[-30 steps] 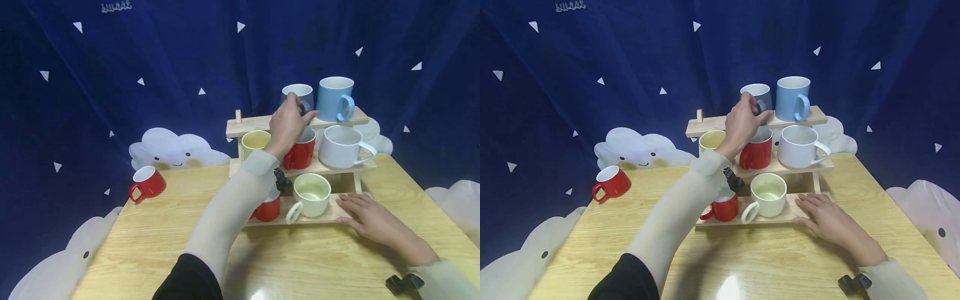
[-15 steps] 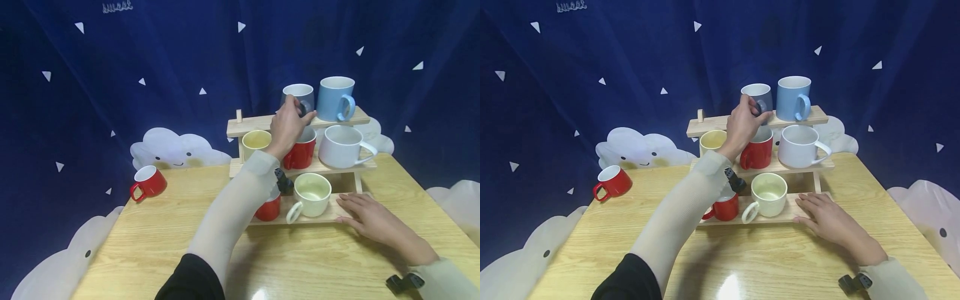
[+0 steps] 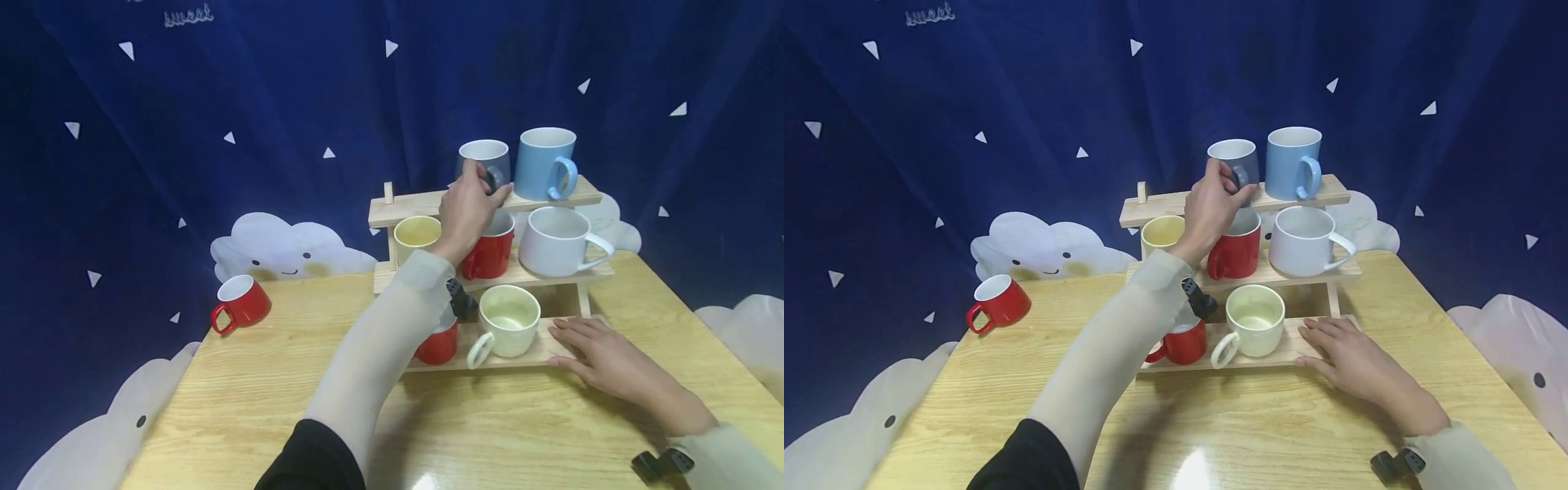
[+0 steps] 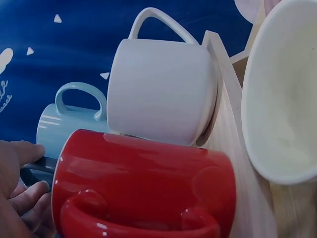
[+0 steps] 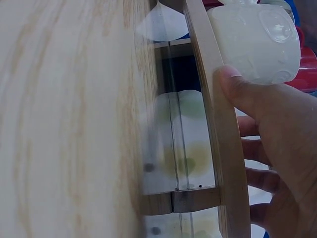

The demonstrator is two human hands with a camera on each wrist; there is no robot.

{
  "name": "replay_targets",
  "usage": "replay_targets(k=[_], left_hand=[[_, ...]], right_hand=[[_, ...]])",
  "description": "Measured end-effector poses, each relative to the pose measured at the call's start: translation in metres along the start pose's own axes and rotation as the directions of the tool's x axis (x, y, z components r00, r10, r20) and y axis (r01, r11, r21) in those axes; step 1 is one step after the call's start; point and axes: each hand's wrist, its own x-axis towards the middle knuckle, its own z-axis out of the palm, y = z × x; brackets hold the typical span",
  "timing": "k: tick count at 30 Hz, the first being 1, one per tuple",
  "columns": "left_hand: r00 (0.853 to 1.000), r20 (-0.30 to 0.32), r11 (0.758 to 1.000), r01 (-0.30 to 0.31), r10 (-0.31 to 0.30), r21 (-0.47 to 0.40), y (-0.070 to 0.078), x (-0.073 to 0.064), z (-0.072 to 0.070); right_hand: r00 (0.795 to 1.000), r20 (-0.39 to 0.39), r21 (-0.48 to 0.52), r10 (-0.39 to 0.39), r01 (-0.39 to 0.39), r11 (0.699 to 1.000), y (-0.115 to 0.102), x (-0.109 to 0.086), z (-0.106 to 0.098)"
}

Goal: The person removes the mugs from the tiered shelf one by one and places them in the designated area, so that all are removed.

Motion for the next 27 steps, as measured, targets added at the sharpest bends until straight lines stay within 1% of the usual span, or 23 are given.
replay_targets(k=[7, 10, 13, 16, 19, 23, 27], left_hand=[[0.999, -0.038, 0.999, -0.005, 0.004, -0.038, -0.009, 0.001, -0.001], [1.000, -0.022, 0.997, 0.002, -0.004, -0.073, -0.012, -0.001, -0.001], [1.000, 0.001, 0.996, 0.017, -0.017, -0.088, -0.014, -0.002, -0.003], [1.000, 0.014, 0.995, 0.025, -0.024, -0.096, -0.015, -0.001, -0.007], [0.999, 0.023, 0.992, 0.042, -0.040, -0.115, -0.018, 0.002, -0.015], [0.998, 0.019, 0.989, 0.066, -0.064, -0.132, -0.025, 0.008, -0.024], [0.997, 0.020, 0.987, 0.083, -0.081, -0.134, -0.031, 0.009, -0.029]], right_hand=[[1.000, 0.000, 0.000, 0.003, -0.003, 1.000, 0.000, -0.002, 0.003], [1.000, 0.003, -0.003, 0.010, -0.010, 1.000, 0.001, -0.004, 0.004], [1.000, 0.010, 0.003, 0.019, -0.019, 1.000, -0.001, -0.006, 0.003], [1.000, 0.012, 0.003, 0.026, -0.026, 1.000, -0.002, -0.007, 0.002], [1.000, 0.006, 0.003, 0.019, -0.019, 1.000, -0.002, -0.004, 0.002], [1.000, 0.001, -0.002, 0.006, -0.006, 1.000, 0.001, 0.000, 0.002], [1.000, 0.019, -0.004, 0.001, -0.001, 1.000, 0.002, 0.001, 0.000]])
